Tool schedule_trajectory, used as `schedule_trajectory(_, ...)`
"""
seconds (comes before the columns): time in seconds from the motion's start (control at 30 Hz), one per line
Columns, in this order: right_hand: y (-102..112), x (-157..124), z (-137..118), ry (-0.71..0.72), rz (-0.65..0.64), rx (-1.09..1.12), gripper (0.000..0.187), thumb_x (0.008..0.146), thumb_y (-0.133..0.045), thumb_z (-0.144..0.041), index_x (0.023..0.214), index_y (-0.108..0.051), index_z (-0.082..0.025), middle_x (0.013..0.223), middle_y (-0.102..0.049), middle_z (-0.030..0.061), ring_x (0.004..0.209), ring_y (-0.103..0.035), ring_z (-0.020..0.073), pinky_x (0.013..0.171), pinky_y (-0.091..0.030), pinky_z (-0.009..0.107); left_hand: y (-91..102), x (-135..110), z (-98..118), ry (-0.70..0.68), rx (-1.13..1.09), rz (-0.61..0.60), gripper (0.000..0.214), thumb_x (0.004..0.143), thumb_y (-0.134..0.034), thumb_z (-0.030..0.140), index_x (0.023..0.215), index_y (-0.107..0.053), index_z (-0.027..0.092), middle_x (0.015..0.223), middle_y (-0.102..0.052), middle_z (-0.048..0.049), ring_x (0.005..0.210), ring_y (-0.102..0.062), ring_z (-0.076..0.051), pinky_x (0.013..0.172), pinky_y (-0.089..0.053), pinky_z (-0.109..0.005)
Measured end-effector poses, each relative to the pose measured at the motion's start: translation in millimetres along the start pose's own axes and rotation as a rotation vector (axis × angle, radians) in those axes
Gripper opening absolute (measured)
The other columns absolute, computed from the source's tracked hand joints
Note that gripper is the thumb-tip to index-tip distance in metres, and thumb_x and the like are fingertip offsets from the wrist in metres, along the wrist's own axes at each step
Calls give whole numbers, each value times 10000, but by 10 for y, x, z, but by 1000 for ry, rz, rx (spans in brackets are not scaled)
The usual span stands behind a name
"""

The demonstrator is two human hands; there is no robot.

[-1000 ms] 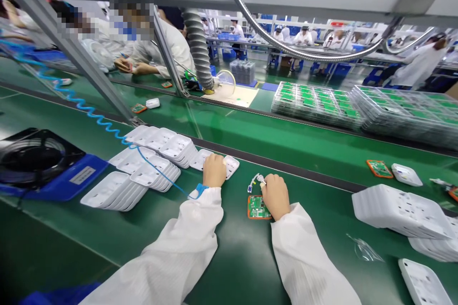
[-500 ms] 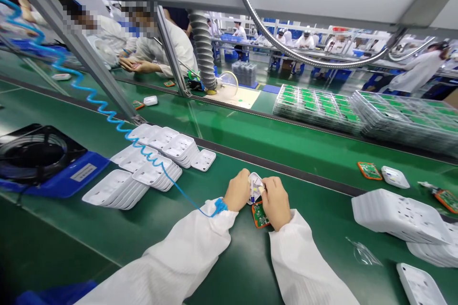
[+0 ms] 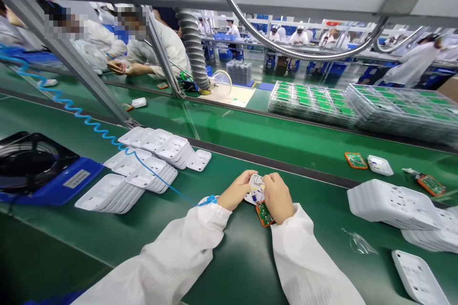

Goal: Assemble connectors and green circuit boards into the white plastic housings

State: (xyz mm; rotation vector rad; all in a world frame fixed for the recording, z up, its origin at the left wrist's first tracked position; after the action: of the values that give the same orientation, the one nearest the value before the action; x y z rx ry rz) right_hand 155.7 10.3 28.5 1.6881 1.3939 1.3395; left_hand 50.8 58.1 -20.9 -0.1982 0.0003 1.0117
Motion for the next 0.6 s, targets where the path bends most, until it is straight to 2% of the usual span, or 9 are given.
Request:
schedule_trajectory(0.13,6,-9,-21,-13,-7,-27,224,767,-398,-47,865,-546,-184,891,-508,45,787,-504,147,700,-383,247,1,-4,-4,-11,13,-6,506,613,-429,11,1082,-470,196,978,-562,-9,898,-523,-138,782,-426,-255)
schedule_trajectory(0.23,-17,-13,-72,1,-12,-29,214,778,-384,-55,838,-544,-182,890,-511,56,794,-504,157,704,-387,260,9,-13,-5,-17,73,2,384,689,-459,86,1056,-489,196,917,-559,-1,822,-524,-124,733,-427,-239)
schedule_trajectory(0.33,-8,0,-85,40,3,87,164,792,-417,-118,869,-542,-192,899,-525,57,826,-509,167,721,-399,275,63,-27,48,-57,157,90,214,755,-453,168,957,-523,179,854,-551,-1,772,-515,-117,697,-424,-226)
schedule_trajectory(0.43,63,27,25,-1,75,230,176,789,-488,-254,948,-527,-187,948,-550,68,890,-511,191,767,-410,313,73,-54,149,-124,228,135,178,765,-457,180,929,-526,174,872,-559,-5,801,-520,-123,723,-426,-227)
schedule_trajectory(0.6,-45,33,182,-154,-119,413,210,818,-443,-361,914,-529,-196,796,-591,11,683,-536,150,625,-413,275,-12,-117,279,-157,366,89,253,788,-442,198,1029,-516,186,923,-586,-13,828,-533,-137,754,-420,-245)
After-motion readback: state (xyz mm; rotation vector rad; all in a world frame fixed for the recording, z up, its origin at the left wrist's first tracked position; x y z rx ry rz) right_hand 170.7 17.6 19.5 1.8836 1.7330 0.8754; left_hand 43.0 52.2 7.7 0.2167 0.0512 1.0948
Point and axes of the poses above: each hand's wrist, its own x-axis towards the middle knuckle, its own y-axis out of the back of the hand, z = x × y, the point moved 6 cm from there along x, towards the middle knuckle
